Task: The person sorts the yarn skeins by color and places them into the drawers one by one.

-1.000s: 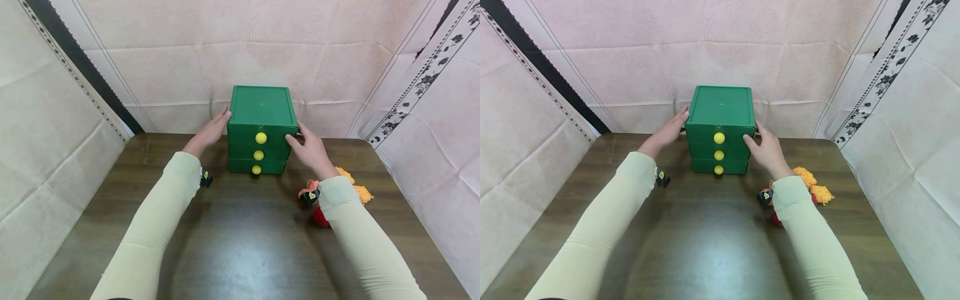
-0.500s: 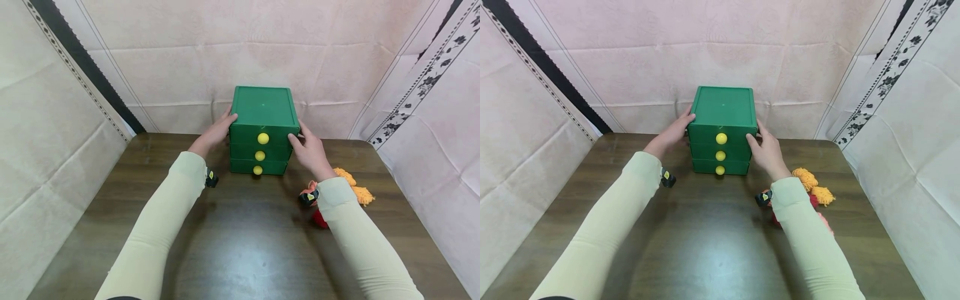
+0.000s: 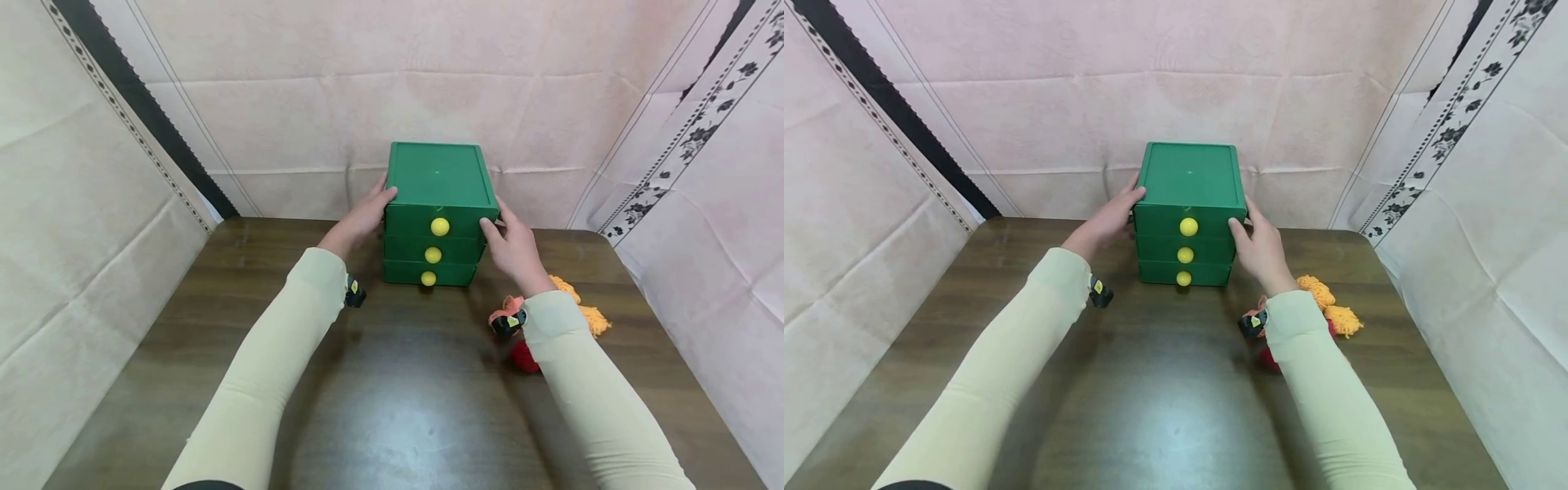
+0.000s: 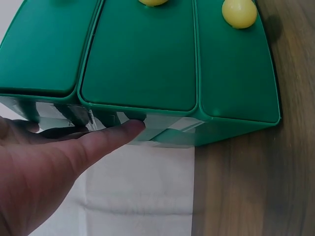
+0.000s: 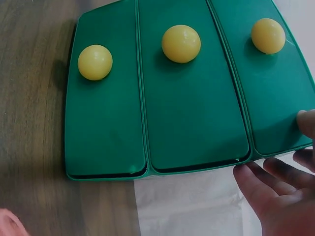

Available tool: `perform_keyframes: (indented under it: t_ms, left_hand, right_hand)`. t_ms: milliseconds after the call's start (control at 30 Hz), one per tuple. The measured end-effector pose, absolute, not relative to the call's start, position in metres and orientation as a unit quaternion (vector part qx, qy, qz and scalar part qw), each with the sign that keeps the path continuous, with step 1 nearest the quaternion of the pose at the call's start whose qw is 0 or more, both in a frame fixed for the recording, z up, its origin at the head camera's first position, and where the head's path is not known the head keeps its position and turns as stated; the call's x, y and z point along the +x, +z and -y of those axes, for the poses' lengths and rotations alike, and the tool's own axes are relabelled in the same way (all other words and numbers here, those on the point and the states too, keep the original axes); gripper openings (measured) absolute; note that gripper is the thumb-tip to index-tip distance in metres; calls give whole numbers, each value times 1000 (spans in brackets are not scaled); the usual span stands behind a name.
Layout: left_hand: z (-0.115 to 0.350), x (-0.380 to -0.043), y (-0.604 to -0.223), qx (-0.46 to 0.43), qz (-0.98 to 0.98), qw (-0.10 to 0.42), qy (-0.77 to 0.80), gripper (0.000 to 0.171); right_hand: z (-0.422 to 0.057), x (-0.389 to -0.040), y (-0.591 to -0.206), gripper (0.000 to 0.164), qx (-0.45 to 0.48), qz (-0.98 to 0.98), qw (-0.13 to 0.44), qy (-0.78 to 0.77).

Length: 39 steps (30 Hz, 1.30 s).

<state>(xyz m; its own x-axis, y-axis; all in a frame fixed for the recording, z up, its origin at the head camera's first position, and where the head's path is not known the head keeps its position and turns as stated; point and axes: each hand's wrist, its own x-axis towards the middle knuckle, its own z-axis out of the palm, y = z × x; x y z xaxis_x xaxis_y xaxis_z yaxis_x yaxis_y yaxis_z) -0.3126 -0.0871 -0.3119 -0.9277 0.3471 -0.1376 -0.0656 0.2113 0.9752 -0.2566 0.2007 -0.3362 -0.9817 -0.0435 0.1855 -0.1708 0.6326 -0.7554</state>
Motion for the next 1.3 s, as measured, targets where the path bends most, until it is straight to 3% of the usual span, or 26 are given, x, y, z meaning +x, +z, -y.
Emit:
perform_keyframes:
  t_ms: [633, 833, 1100, 1300]
  left_hand:
    - [80, -316, -315, 106, -766, 165, 612, 59]
    - [80, -317, -313, 101, -762, 169, 617, 58]
    - [79, -315, -308, 90, -758, 178, 622, 60]
    - [78, -319, -311, 92, -749, 177, 632, 60]
  right_hand:
    - [-207, -261, -340, 60, 45, 898, 103, 426]
    - [-208, -257, -342, 56, 31, 890, 147, 431]
    - [-204, -248, -343, 33, 25, 867, 252, 428]
    - [-199, -245, -341, 31, 43, 867, 268, 418]
